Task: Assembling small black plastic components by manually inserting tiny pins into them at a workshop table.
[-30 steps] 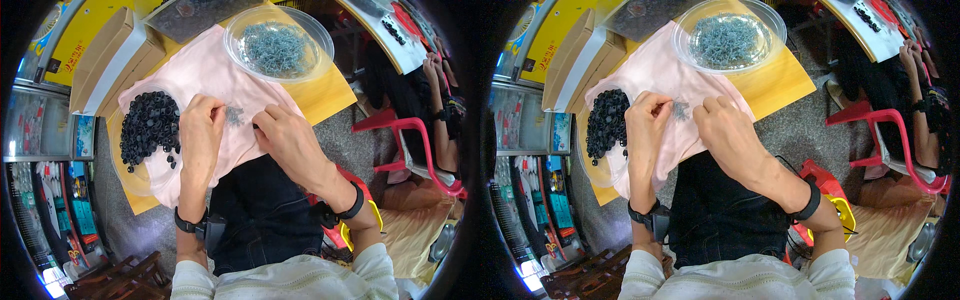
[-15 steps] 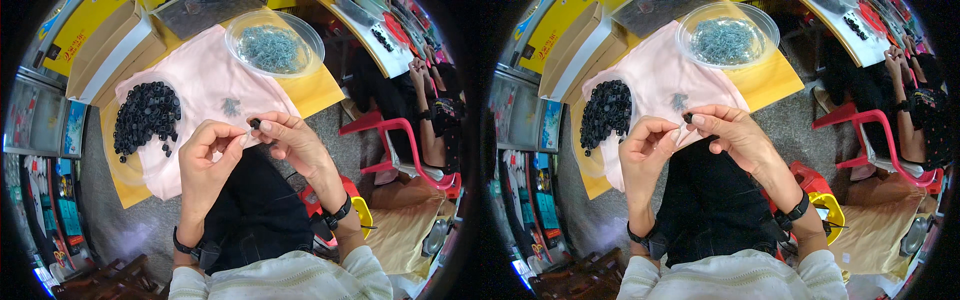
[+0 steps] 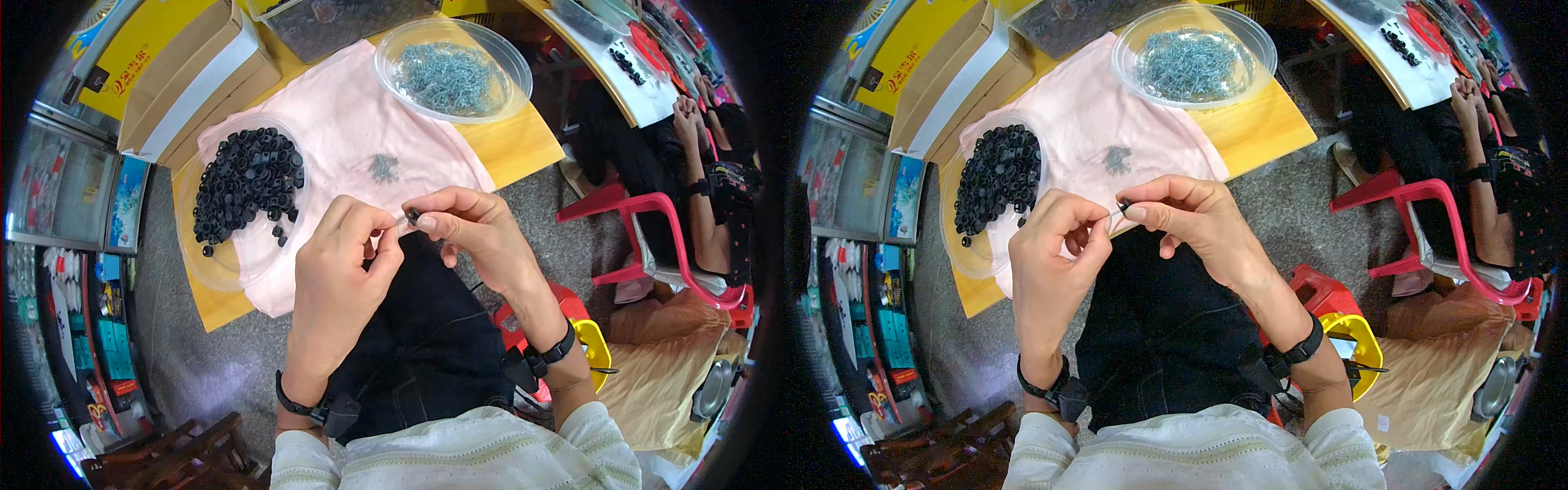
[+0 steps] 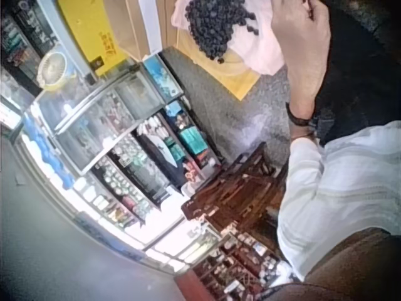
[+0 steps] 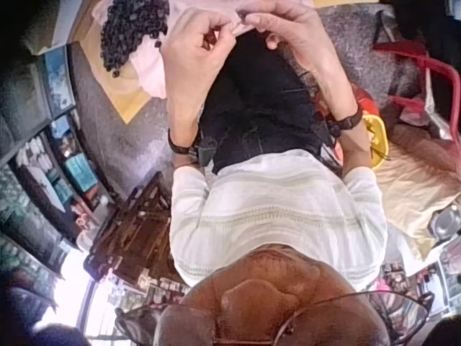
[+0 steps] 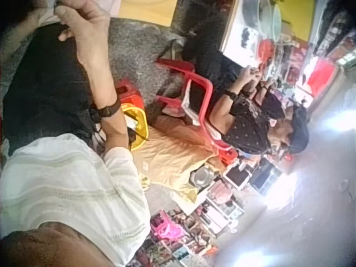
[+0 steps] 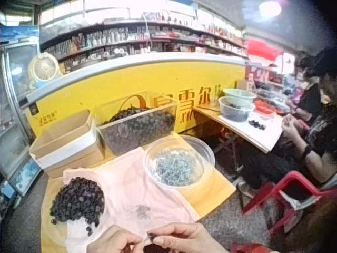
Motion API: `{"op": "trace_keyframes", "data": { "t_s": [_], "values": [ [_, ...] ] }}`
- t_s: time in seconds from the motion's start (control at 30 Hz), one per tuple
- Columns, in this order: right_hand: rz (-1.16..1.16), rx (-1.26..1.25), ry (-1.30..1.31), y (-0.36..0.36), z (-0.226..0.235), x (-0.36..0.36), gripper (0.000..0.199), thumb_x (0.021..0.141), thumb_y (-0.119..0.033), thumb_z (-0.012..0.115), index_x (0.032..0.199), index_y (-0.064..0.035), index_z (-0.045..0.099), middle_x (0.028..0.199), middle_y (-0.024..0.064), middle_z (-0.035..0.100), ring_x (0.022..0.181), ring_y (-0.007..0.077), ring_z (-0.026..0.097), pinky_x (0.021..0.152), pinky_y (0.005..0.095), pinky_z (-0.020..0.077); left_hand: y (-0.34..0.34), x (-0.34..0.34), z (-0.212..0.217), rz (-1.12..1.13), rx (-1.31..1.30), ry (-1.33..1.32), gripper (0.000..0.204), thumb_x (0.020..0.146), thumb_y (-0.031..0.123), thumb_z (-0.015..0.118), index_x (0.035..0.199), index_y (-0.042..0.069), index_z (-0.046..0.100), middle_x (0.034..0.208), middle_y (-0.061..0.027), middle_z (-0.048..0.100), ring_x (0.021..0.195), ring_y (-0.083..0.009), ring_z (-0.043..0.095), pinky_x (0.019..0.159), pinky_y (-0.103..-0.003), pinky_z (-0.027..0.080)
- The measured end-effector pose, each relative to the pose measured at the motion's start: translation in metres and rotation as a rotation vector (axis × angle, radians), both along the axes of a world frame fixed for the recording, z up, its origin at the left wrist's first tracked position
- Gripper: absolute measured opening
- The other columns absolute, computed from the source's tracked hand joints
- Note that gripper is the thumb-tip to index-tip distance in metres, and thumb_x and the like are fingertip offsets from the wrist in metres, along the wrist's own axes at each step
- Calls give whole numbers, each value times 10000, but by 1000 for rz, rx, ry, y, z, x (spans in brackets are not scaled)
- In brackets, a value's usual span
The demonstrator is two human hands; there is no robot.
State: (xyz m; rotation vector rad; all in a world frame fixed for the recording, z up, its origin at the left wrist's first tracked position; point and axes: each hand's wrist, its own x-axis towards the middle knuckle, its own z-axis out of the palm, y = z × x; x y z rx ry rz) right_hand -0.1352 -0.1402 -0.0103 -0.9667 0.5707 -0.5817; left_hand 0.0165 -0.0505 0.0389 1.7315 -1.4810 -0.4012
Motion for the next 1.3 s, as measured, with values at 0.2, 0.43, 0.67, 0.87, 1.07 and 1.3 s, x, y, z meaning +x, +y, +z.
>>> {"op": "trace_keyframes", "data": {
  "t_s": [0.2,0.43,0.67,0.87,1.07,1.3],
  "values": [
    [-6,-29,18,6,2,4,218,854,-110,677,1049,-11,674,876,19,675,692,50,585,552,180,487,4,-2,-2,-36,-111,-169,141,741,-30,647,816,28,543,773,-92,532,601,-249,571,530,-339,463],
    [-123,-108,15,7,-5,3,185,865,-90,659,1030,-10,677,892,34,675,661,66,592,538,182,471,8,5,-8,-56,-109,140,164,793,-5,674,953,17,647,852,-70,608,667,-117,580,584,-230,457],
    [-209,-103,103,-8,-13,12,223,883,-129,650,1077,-19,658,871,13,662,706,47,601,529,182,461,45,91,-12,335,48,-49,112,819,6,647,925,-15,677,835,-50,620,716,-90,559,640,-217,439],
    [-199,-94,123,-9,-15,14,225,878,-128,656,1072,-16,659,874,17,663,695,40,585,513,176,456,35,116,-28,360,147,-82,132,797,34,682,910,-32,667,799,-44,610,668,-73,549,609,-215,439],
    [-185,-78,128,-9,-12,13,232,869,-125,666,1073,-13,661,894,25,669,705,40,588,511,179,463,23,116,-36,375,165,-147,176,746,50,721,883,-37,652,783,-45,602,645,-94,556,595,-232,448],
    [-203,-125,122,-4,-5,11,210,867,-90,659,1062,-11,662,917,28,670,728,47,598,529,176,472,33,102,-30,288,-107,159,177,778,-52,650,953,-28,651,924,-87,663,776,-133,642,709,-253,510]
  ]
}}
